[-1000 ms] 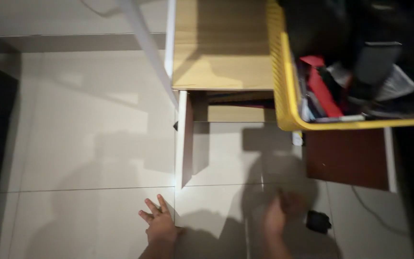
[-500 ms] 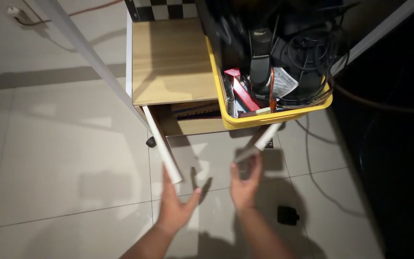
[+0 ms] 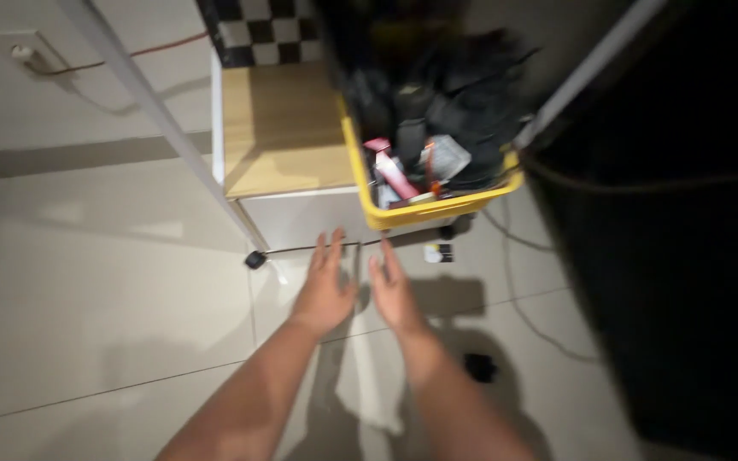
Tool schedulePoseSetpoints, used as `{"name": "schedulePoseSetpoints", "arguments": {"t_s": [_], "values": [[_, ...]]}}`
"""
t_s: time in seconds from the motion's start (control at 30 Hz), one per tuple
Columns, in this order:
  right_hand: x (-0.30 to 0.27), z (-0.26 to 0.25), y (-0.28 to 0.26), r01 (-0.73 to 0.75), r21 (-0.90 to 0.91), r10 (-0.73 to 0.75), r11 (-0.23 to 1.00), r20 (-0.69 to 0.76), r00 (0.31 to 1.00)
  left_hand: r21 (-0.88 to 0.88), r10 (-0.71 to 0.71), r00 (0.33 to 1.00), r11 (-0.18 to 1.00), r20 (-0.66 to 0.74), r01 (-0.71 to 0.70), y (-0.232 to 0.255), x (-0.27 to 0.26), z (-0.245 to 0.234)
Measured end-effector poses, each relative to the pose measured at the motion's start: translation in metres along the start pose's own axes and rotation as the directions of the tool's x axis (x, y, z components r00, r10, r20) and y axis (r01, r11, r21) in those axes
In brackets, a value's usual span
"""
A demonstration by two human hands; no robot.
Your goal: Organize various documents, envelopes, and sticky notes on a desk.
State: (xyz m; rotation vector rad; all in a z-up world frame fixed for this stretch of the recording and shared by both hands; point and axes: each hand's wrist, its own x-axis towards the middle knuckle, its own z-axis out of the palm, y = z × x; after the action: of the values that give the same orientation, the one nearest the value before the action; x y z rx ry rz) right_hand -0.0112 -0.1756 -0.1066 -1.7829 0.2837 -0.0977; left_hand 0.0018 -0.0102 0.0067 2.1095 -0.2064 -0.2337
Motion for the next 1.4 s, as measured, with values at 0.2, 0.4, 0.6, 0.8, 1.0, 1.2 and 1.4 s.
{"name": "schedulePoseSetpoints", "arguments": {"t_s": [0.2,0.4,0.6,0.8,1.0,1.2,1.4], "values": [[-0.129,-0.062,-0.033,-0.208,-0.492,0.234,0.846,-0.01,0.972,0.318,-0.065,0.956,0.948,0.286,-0.031,-0.065,-0.087,0.004],[-0.166,-0.103,0.022,-0.01,-0.658,0.253,0.753,0.275,0.927,0.289,0.167,0.98,0.938,0.106,-0.191,0.043,-0.099,0.014],[-0.243,-0.2,-0.323,0.112,-0.75,0.211,0.652,0.32,0.924,0.032,0.397,0.899,0.912,0.182,-0.409,0.281,-0.173,-0.039],[-0.327,-0.316,-0.628,-0.123,-0.673,0.077,0.73,-0.098,0.992,-0.136,0.384,0.827,0.922,0.41,-0.361,0.571,-0.246,-0.163],[-0.487,-0.353,-0.707,-0.249,-0.577,-0.162,0.778,-0.567,0.807,-0.381,0.64,0.596,0.768,0.486,-0.515,0.661,-0.347,-0.137],[-0.708,-0.374,-0.75,-0.666,-0.504,-0.051,0.55,-0.816,0.576,-0.51,0.754,0.272,0.62,0.598,-0.596,0.709,-0.523,-0.103],[-0.932,-0.381,-0.771,-0.865,-0.289,0.063,0.411,-0.937,0.343,-0.552,0.72,0.029,0.556,0.693,-0.621,0.758,-0.733,-0.097]]}}
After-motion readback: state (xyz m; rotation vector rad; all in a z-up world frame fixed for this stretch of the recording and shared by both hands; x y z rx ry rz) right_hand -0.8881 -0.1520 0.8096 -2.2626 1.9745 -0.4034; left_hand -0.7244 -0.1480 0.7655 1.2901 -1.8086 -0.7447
